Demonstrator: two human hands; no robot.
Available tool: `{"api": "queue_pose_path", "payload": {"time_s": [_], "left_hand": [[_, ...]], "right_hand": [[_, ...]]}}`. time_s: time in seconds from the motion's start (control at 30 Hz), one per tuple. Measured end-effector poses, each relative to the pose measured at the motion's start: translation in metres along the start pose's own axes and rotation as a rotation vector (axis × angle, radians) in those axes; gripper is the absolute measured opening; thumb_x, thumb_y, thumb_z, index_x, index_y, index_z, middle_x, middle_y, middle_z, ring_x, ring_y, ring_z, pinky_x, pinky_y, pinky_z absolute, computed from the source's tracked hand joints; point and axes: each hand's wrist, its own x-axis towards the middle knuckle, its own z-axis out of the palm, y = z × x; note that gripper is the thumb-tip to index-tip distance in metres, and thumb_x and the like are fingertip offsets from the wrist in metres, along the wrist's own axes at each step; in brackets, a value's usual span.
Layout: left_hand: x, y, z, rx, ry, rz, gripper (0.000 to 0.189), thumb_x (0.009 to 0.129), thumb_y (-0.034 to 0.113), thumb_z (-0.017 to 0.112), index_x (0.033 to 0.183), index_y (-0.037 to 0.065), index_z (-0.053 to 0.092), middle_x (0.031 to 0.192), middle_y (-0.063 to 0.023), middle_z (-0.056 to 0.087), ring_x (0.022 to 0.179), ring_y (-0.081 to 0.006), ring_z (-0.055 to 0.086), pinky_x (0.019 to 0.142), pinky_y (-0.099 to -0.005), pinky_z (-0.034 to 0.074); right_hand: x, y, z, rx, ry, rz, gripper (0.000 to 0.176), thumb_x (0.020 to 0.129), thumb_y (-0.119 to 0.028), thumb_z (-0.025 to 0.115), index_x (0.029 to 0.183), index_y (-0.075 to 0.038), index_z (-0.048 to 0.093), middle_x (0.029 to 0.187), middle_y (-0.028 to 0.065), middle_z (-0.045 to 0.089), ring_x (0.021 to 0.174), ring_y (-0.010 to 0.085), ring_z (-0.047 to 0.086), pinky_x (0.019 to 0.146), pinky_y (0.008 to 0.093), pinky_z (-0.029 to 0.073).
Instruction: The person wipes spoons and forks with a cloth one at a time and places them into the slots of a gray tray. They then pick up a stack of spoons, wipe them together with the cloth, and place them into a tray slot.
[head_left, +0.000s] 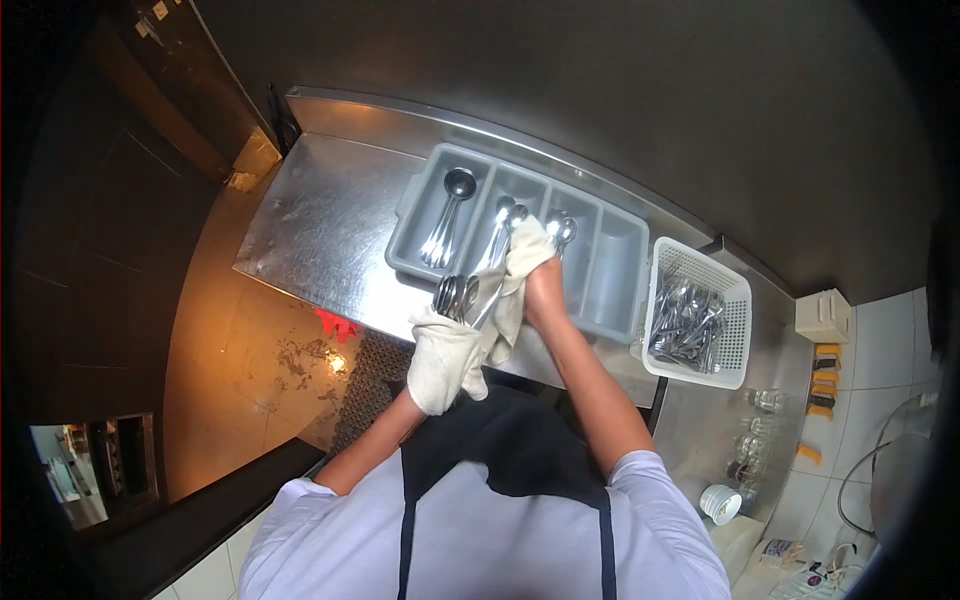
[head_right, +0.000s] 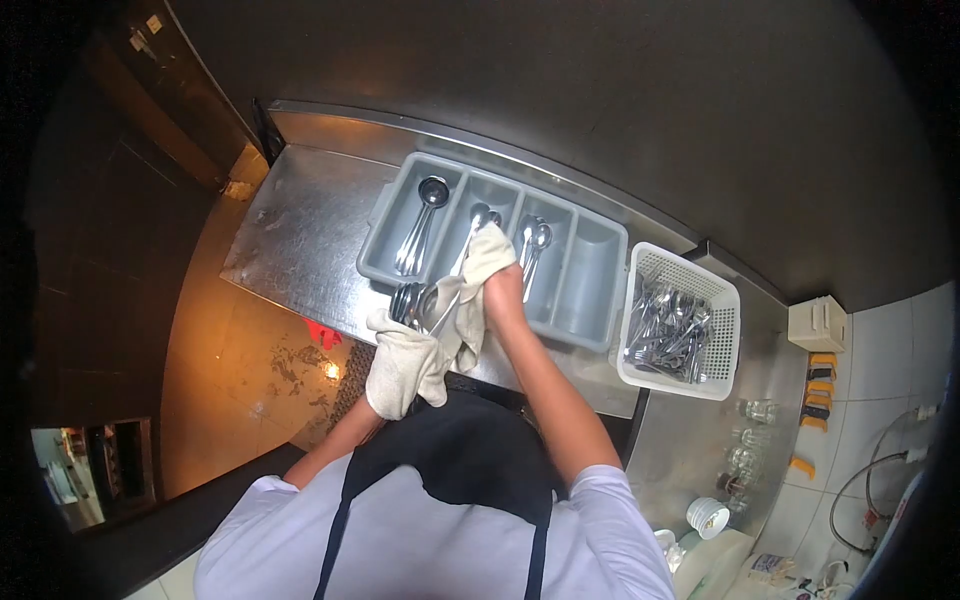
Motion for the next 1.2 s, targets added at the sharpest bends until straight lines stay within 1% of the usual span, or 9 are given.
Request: {"api": "queue_pose_path", "payload": {"time_s": [0.07, 0.27, 0.33, 0.57, 0.67, 0.87, 0.93, 1.1, 1.2], "left_hand": [[0.008, 0.015, -0.022, 0.254, -0.212, -0.115, 0.015, 0.067, 0.025, 0.068, 0.071, 0.012, 0.062, 0.061, -0.0079, 0.054, 0.057, -0.0250, 0.059, 0.053, -0.0410, 0.041], [0.002, -0.019, 0.056, -0.392, 0.400, -0.233, 0.012, 0.060, 0.024, 0.064, 0.063, 0.012, 0.066, 0.055, -0.0030, 0.052, 0.049, -0.0154, 0.057, 0.047, -0.0355, 0.040], [0.002, -0.034, 0.060, -0.279, 0.296, -0.189, 0.009, 0.069, 0.019, 0.063, 0.069, 0.011, 0.066, 0.060, -0.0022, 0.054, 0.054, -0.0108, 0.057, 0.049, -0.0311, 0.041], [-0.006, -0.048, 0.068, -1.608, 0.141, -0.397, 0.011, 0.089, 0.018, 0.060, 0.093, 0.010, 0.066, 0.086, -0.0017, 0.063, 0.076, -0.0093, 0.062, 0.058, -0.0276, 0.043], [0.011, -0.013, 0.045, -1.283, 0.096, -0.401, 0.005, 0.081, 0.012, 0.065, 0.083, 0.010, 0.062, 0.082, -0.0033, 0.063, 0.072, -0.0146, 0.062, 0.060, -0.0321, 0.045], [0.035, 0.026, -0.030, 0.146, -0.201, 0.018, 0.017, 0.057, 0.016, 0.067, 0.065, 0.012, 0.053, 0.061, -0.0075, 0.054, 0.057, -0.0247, 0.059, 0.058, -0.0383, 0.044], [0.027, 0.024, -0.019, -0.166, 0.223, 0.133, 0.021, 0.055, 0.018, 0.068, 0.064, 0.013, 0.050, 0.060, -0.0059, 0.053, 0.057, -0.0257, 0.059, 0.056, -0.0390, 0.043], [0.032, 0.020, 0.011, -0.049, 0.243, 0.066, 0.022, 0.058, 0.019, 0.070, 0.066, 0.012, 0.051, 0.064, -0.0088, 0.055, 0.064, -0.0301, 0.060, 0.058, -0.0425, 0.044], [0.035, 0.020, 0.012, 0.103, 0.021, 0.060, 0.022, 0.058, 0.023, 0.070, 0.063, 0.011, 0.052, 0.063, -0.0103, 0.054, 0.064, -0.0305, 0.060, 0.057, -0.0418, 0.044]], "right_hand": [[-0.016, 0.015, 0.010, 0.219, 0.072, 0.128, 0.016, 0.105, -0.022, 0.053, 0.110, -0.010, 0.062, 0.091, 0.0021, 0.064, 0.079, 0.0146, 0.063, 0.072, 0.0331, 0.055], [-0.052, 0.049, 0.012, -0.096, -0.268, 0.254, 0.025, 0.107, -0.028, 0.052, 0.114, -0.008, 0.065, 0.106, 0.0059, 0.069, 0.094, 0.0173, 0.068, 0.082, 0.0355, 0.057], [-0.036, 0.038, 0.003, -0.071, -0.267, 0.318, 0.025, 0.106, -0.026, 0.053, 0.115, -0.008, 0.066, 0.108, 0.0063, 0.070, 0.096, 0.0172, 0.069, 0.083, 0.0350, 0.057], [-0.026, 0.007, -0.003, -0.346, -0.286, 0.198, 0.029, 0.095, -0.019, 0.066, 0.120, -0.003, 0.068, 0.111, 0.0067, 0.073, 0.097, 0.0152, 0.069, 0.084, 0.0321, 0.056], [-0.032, 0.043, -0.007, -0.552, -0.424, -0.216, 0.027, 0.094, -0.010, 0.065, 0.118, 0.000, 0.070, 0.109, 0.0071, 0.075, 0.096, 0.0154, 0.069, 0.088, 0.0322, 0.054], [-0.013, 0.009, -0.018, -0.488, -0.187, -0.279, 0.020, 0.095, -0.002, 0.058, 0.107, 0.002, 0.073, 0.097, 0.0083, 0.077, 0.091, 0.0171, 0.071, 0.084, 0.0323, 0.055], [-0.003, 0.008, -0.024, -0.392, 0.079, -0.282, 0.019, 0.095, -0.002, 0.054, 0.103, 0.002, 0.072, 0.094, 0.0091, 0.076, 0.084, 0.0180, 0.072, 0.077, 0.0331, 0.056], [-0.057, 0.021, -0.005, -0.122, 0.155, 0.073, 0.027, 0.103, -0.022, 0.057, 0.122, -0.003, 0.063, 0.108, 0.0048, 0.068, 0.100, 0.0152, 0.065, 0.089, 0.0316, 0.052], [-0.064, 0.017, -0.021, -0.028, -0.115, 0.215, 0.025, 0.103, -0.017, 0.056, 0.121, -0.001, 0.064, 0.109, 0.0067, 0.068, 0.099, 0.0166, 0.066, 0.089, 0.0328, 0.053]]}}
